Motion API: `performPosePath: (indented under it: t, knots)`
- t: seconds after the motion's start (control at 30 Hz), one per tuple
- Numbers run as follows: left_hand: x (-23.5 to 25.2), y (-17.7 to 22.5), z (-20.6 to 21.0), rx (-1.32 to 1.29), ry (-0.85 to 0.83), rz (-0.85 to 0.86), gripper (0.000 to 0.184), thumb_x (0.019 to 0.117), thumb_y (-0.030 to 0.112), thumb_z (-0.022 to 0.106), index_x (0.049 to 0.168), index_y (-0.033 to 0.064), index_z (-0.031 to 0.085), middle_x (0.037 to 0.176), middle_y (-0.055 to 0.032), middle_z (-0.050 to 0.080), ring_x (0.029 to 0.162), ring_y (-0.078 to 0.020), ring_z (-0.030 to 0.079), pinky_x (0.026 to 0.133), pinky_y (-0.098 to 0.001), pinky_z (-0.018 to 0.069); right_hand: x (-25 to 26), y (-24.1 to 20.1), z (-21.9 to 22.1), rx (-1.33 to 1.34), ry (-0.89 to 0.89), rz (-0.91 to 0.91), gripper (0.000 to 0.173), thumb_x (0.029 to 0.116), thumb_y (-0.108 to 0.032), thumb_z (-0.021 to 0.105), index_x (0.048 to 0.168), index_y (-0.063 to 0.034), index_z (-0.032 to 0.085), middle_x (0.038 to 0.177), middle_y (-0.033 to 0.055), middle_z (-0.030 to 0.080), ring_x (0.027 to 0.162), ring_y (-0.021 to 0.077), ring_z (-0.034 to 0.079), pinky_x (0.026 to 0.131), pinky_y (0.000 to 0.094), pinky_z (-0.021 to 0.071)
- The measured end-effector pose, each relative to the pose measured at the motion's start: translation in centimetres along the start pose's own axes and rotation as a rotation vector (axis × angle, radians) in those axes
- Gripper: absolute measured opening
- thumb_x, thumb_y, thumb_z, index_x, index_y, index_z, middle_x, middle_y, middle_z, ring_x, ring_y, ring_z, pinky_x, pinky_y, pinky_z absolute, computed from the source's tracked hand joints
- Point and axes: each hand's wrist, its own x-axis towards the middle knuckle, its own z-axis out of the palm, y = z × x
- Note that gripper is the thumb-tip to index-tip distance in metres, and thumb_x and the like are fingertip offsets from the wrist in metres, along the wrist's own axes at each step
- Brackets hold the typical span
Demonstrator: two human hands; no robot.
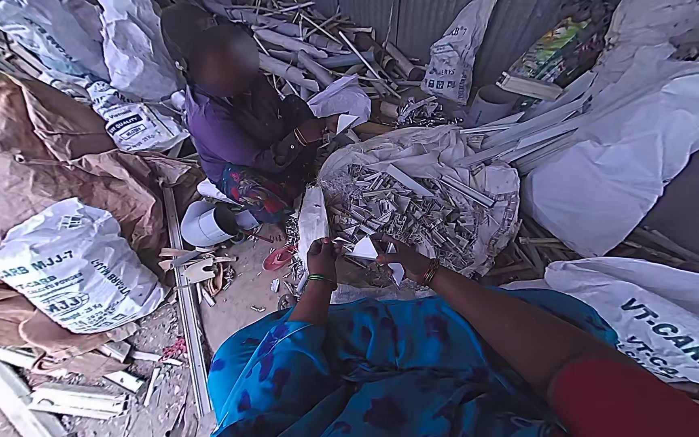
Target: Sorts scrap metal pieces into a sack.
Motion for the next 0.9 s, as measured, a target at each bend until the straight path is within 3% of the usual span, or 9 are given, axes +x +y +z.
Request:
performPosePath:
  t: [0.33, 0.43, 0.5, 0.6, 0.7, 0.73, 0.8, 0.9]
  knots:
    - [1.2, 0.5, -1.2, 0.077, 0.087, 0.152, 0.012, 0.1092, 0.006, 0.045, 0.104, -0.0005, 0.052, 0.078, -0.0025, 0.058, 0.063, -0.0076, 0.059, 0.065, -0.0244, 0.0548, 0.1, 0.0, -0.7, 0.005, -0.049, -0.009, 0.077, 0.0831, 0.006, 0.063, 0.152, -0.0134, 0.037, 0.123, 0.0035, 0.064, 0.068, 0.004, 0.06, 0.056, 0.0185, 0.051]
    - [2.6, 1.2, -2.6, 0.093, 0.178, 0.259, 0.011, 0.1088, 0.01, 0.048, 0.106, 0.0008, 0.053, 0.08, -0.002, 0.055, 0.064, -0.0082, 0.056, 0.066, -0.0257, 0.0532, 0.0, 0.0, -0.9, 0.003, -0.047, -0.009, 0.076, 0.0812, 0.006, 0.061, 0.151, -0.0151, 0.039, 0.115, 0.0031, 0.065, 0.067, 0.0041, 0.059, 0.056, 0.0187, 0.0509]
    - [3.3, 1.7, -3.8, 0.245, 0.087, 0.423, 0.008, 0.1048, 0.009, 0.054, 0.108, 0.0021, 0.057, 0.079, 0.0002, 0.057, 0.063, -0.0056, 0.055, 0.063, -0.0237, 0.0506, 0.1, -0.1, -1.2, -0.032, -0.053, -0.019, 0.072, 0.0825, 0.006, 0.061, 0.149, -0.0156, 0.043, 0.119, 0.0041, 0.064, 0.068, 0.0046, 0.059, 0.056, 0.0189, 0.05]
    - [1.7, 2.5, -3.1, 0.689, -0.175, 0.686, 0.019, 0.0944, 0.012, 0.069, 0.109, 0.0002, 0.07, 0.078, -0.0009, 0.06, 0.062, -0.005, 0.051, 0.061, -0.0236, 0.0452, 0.2, -0.5, -1.1, -0.148, -0.048, -0.056, 0.066, 0.0828, 0.003, 0.066, 0.144, -0.016, 0.05, 0.127, 0.0047, 0.063, 0.075, 0.0065, 0.061, 0.058, 0.02, 0.051]
    - [-0.6, 1.5, -1.2, 0.943, -0.398, 0.849, 0.015, 0.0871, 0.012, 0.077, 0.096, -0.0002, 0.077, 0.086, -0.0113, 0.068, 0.067, -0.0139, 0.06, 0.061, -0.0289, 0.052, 0.4, -0.2, -1.0, -0.294, -0.022, -0.072, 0.064, 0.085, 0.002, 0.073, 0.143, -0.0158, 0.052, 0.13, 0.0069, 0.064, 0.094, 0.012, 0.066, 0.073, 0.0272, 0.0566]
    - [-1.0, 1.0, -0.9, 0.967, -0.454, 0.842, 0.015, 0.0864, 0.012, 0.078, 0.094, -0.0008, 0.077, 0.088, -0.0129, 0.068, 0.068, -0.0155, 0.061, 0.061, -0.0302, 0.0524, 0.6, 0.1, -0.8, -0.359, 0.001, -0.081, 0.064, 0.0845, 0.002, 0.074, 0.143, -0.0152, 0.053, 0.129, 0.0087, 0.065, 0.093, 0.0138, 0.066, 0.074, 0.0296, 0.0568]
    - [-1.3, 0.2, -0.6, 0.996, -0.524, 0.784, 0.018, 0.0875, 0.016, 0.079, 0.095, -0.0004, 0.078, 0.089, -0.0134, 0.069, 0.069, -0.0165, 0.062, 0.063, -0.0306, 0.0543, 0.8, 0.6, -0.8, -0.526, 0.038, -0.092, 0.065, 0.084, -0.003, 0.078, 0.143, -0.0142, 0.053, 0.132, 0.0125, 0.064, 0.102, 0.0198, 0.066, 0.085, 0.039, 0.0567]
    - [-1.5, -0.1, -0.4, 1.056, -0.559, 0.699, 0.017, 0.0888, 0.016, 0.078, 0.095, -0.0001, 0.077, 0.087, -0.013, 0.069, 0.069, -0.017, 0.064, 0.065, -0.0317, 0.0559, 0.6, 1.0, -0.4, -0.65, 0.06, -0.098, 0.066, 0.0835, -0.003, 0.079, 0.144, -0.0124, 0.054, 0.139, 0.0142, 0.061, 0.124, 0.0259, 0.061, 0.103, 0.0477, 0.0504]
